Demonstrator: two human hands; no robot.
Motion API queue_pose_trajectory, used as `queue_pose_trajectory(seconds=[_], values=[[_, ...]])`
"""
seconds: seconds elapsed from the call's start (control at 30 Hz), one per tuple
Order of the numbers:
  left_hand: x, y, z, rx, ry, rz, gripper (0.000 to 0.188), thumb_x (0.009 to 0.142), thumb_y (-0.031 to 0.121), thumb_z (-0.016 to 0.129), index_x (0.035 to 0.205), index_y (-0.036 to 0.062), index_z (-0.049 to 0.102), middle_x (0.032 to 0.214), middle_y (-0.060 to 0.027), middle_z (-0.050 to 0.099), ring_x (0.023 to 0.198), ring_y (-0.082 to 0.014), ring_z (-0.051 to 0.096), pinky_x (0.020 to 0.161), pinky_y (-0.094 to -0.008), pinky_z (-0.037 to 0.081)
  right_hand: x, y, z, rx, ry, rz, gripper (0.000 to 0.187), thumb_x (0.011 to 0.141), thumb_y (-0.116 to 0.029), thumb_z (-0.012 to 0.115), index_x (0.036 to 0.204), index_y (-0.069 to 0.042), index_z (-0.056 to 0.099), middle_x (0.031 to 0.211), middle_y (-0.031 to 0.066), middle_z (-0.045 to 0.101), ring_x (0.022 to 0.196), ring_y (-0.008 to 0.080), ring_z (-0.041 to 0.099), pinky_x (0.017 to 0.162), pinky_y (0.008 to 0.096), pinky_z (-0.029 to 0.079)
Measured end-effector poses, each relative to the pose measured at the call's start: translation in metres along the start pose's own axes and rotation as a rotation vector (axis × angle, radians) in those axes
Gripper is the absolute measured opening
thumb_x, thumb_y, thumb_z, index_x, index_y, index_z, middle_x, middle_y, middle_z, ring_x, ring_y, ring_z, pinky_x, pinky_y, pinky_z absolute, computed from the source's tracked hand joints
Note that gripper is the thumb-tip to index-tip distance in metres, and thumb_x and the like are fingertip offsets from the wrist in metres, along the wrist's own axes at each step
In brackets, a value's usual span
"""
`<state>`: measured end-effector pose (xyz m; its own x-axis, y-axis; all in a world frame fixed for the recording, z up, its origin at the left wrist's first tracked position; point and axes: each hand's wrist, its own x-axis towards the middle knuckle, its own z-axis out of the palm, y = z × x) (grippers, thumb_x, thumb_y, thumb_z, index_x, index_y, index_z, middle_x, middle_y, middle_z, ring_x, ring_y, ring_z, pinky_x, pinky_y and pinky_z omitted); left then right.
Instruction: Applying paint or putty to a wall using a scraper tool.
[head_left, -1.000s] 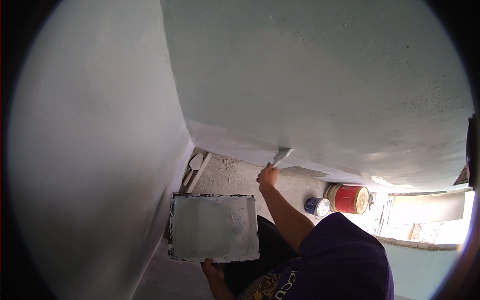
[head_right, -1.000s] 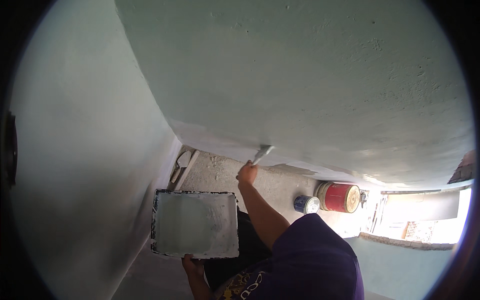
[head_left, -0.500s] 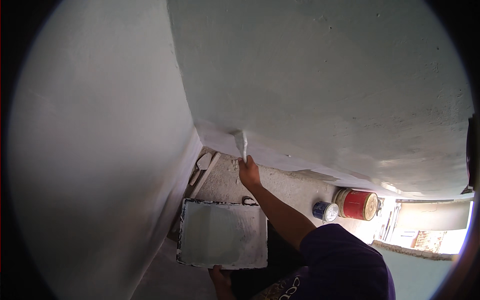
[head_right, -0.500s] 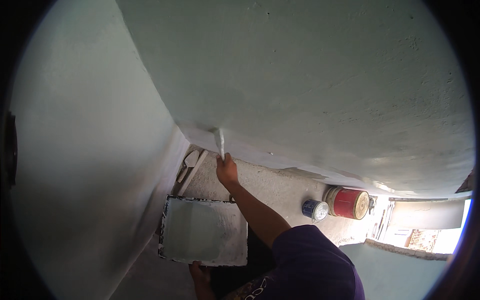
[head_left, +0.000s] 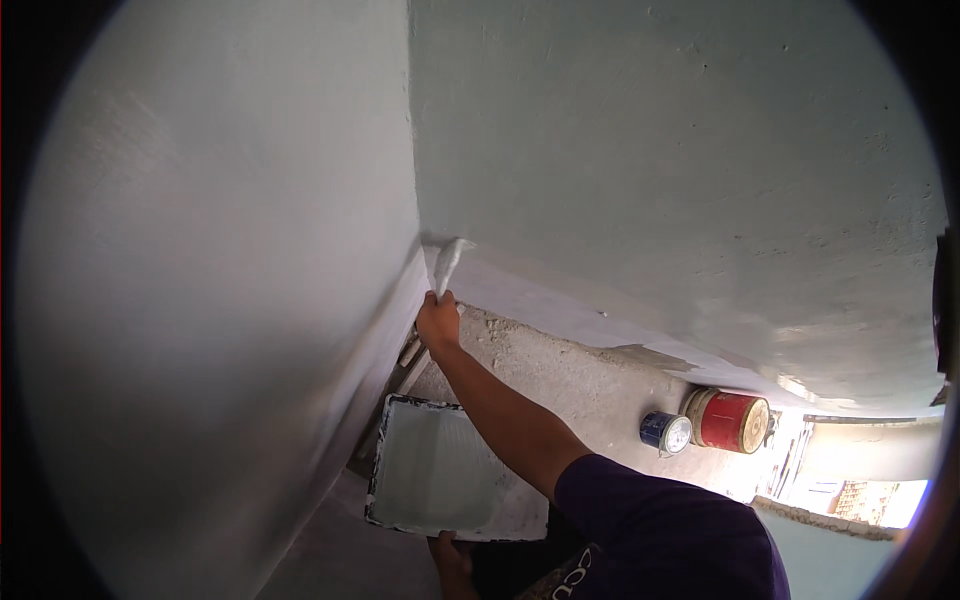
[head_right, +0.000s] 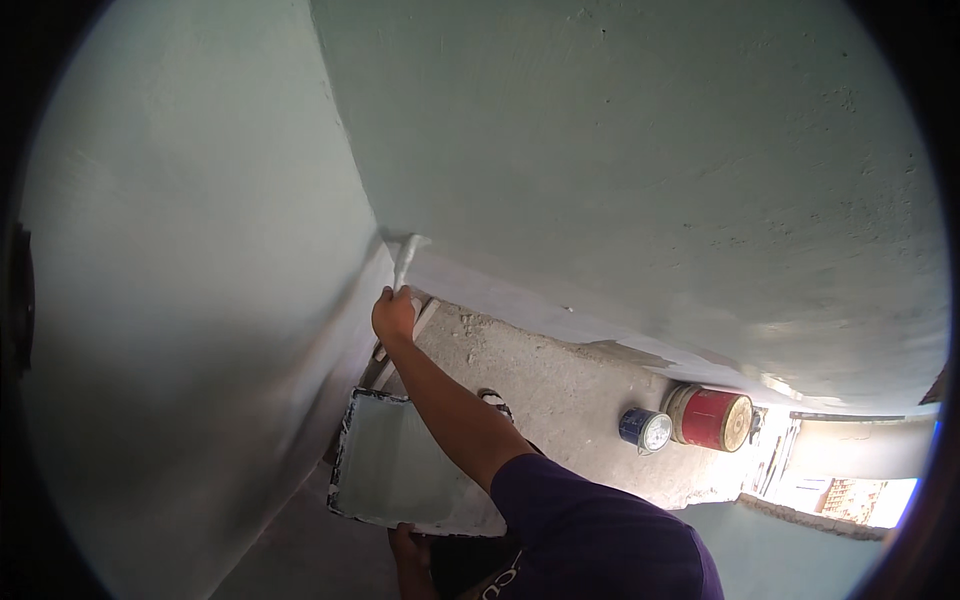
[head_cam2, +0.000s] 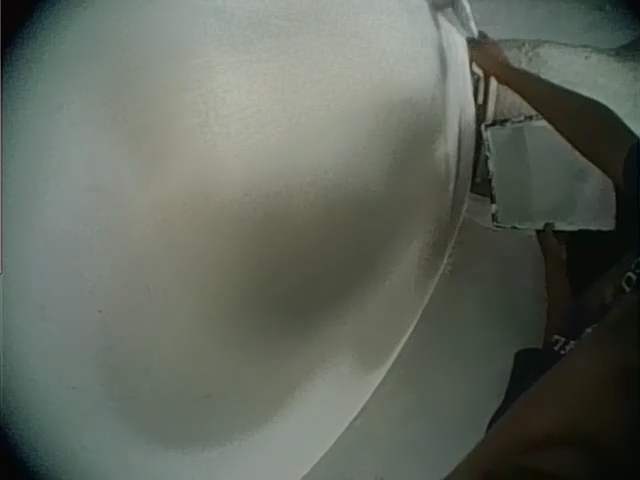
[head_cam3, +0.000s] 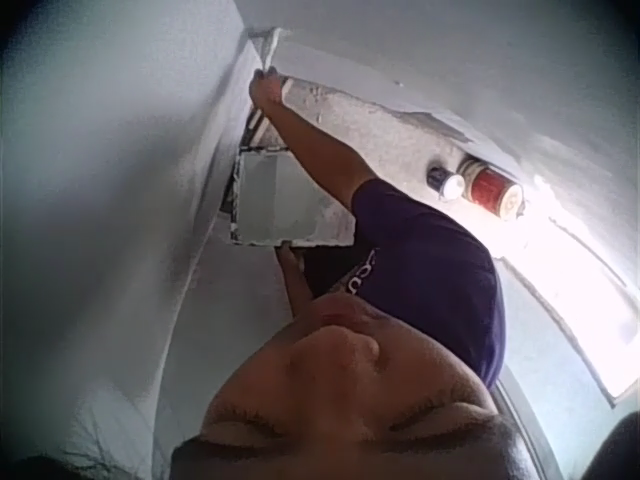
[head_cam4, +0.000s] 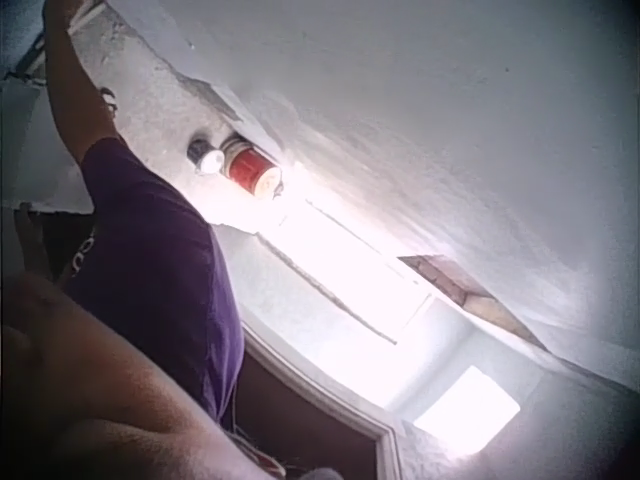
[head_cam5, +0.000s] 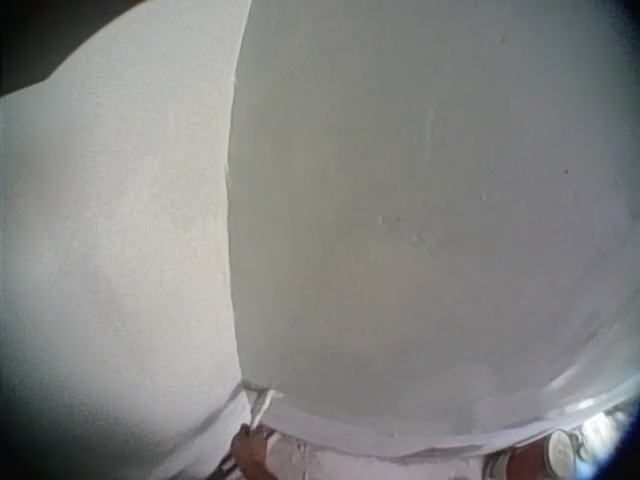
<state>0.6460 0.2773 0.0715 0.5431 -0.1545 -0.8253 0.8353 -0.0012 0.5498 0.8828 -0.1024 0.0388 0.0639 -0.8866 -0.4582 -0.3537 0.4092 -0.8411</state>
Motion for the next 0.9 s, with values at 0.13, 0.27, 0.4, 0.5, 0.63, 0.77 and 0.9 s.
queue_pose_trajectory(seconds=[0.13, 0.27, 0.4, 0.5, 0.63, 0.77, 0.9], values=[[-0.018, 0.026, 0.021, -0.143, 0.063, -0.111, 0.063, 0.068, 0.004, 0.045, 0.130, 0.0115, 0.035, 0.118, -0.0136, 0.046, 0.107, -0.0328, 0.050, 0.082, -0.0506, 0.049, 0.007, -0.019, -0.027, -0.294, -0.376, -0.145, 0.034, 0.090, -0.029, 0.046, 0.099, 0.003, 0.050, 0.089, 0.0290, 0.059, 0.090, 0.0436, 0.057, 0.079, 0.0465, 0.042], [-0.026, 0.041, 0.041, -0.092, 0.090, -0.122, 0.063, 0.069, 0.003, 0.045, 0.130, 0.0113, 0.035, 0.118, -0.0133, 0.046, 0.107, -0.0317, 0.050, 0.082, -0.0498, 0.049, 0.034, 0.015, -0.108, -0.304, -0.274, -0.164, 0.031, 0.089, -0.030, 0.051, 0.085, 0.001, 0.048, 0.071, 0.0169, 0.057, 0.064, 0.0270, 0.056, 0.063, 0.0397, 0.042], [-0.021, 0.035, 0.030, -0.143, 0.088, -0.122, 0.063, 0.069, 0.003, 0.046, 0.130, 0.0106, 0.035, 0.117, -0.0130, 0.046, 0.106, -0.0310, 0.050, 0.083, -0.0493, 0.049, 0.017, 0.030, -0.114, -0.123, -0.207, 0.025, 0.020, 0.091, -0.025, 0.047, 0.091, -0.006, 0.043, 0.061, 0.0044, 0.045, 0.049, 0.0145, 0.045, 0.040, 0.0313, 0.035], [-0.021, 0.037, 0.038, -0.150, 0.071, -0.116, 0.063, 0.069, 0.002, 0.047, 0.130, 0.0105, 0.036, 0.116, -0.0129, 0.047, 0.105, -0.0307, 0.051, 0.082, -0.0490, 0.049, 0.006, 0.019, -0.071, 0.255, -0.127, 0.286, 0.014, 0.092, -0.021, 0.042, 0.095, -0.008, 0.040, 0.059, 0.0015, 0.039, 0.042, 0.0116, 0.038, 0.033, 0.0281, 0.031], [-0.021, 0.033, 0.033, -0.151, 0.055, -0.080, 0.061, 0.068, 0.002, 0.048, 0.128, 0.0103, 0.037, 0.115, -0.0122, 0.048, 0.103, -0.0309, 0.052, 0.082, -0.0485, 0.048, -0.010, -0.022, 0.007, 0.400, -0.250, 0.338, 0.017, 0.091, -0.020, 0.042, 0.096, -0.004, 0.041, 0.059, 0.0029, 0.038, 0.041, 0.0125, 0.038, 0.033, 0.0286, 0.030], [-0.022, 0.021, 0.024, 0.065, -0.029, 0.109, 0.059, 0.068, 0.002, 0.048, 0.126, 0.0097, 0.039, 0.114, -0.0118, 0.048, 0.102, -0.0306, 0.052, 0.084, -0.0487, 0.048, -0.001, -0.017, 0.030, -0.188, -0.283, -0.029, 0.024, 0.089, -0.022, 0.044, 0.095, 0.001, 0.044, 0.075, 0.0218, 0.058, 0.057, 0.0332, 0.059, 0.046, 0.0433, 0.046], [-0.022, 0.021, 0.013, -0.029, 0.041, -0.039, 0.074, 0.066, 0.001, 0.047, 0.137, 0.0130, 0.026, 0.120, -0.0141, 0.045, 0.107, -0.0330, 0.052, 0.079, -0.0472, 0.053, 0.003, -0.002, 0.003, -0.394, -0.388, -0.226, 0.031, 0.088, -0.024, 0.048, 0.101, 0.004, 0.048, 0.091, 0.0328, 0.058, 0.088, 0.0485, 0.056, 0.077, 0.0509, 0.044]])
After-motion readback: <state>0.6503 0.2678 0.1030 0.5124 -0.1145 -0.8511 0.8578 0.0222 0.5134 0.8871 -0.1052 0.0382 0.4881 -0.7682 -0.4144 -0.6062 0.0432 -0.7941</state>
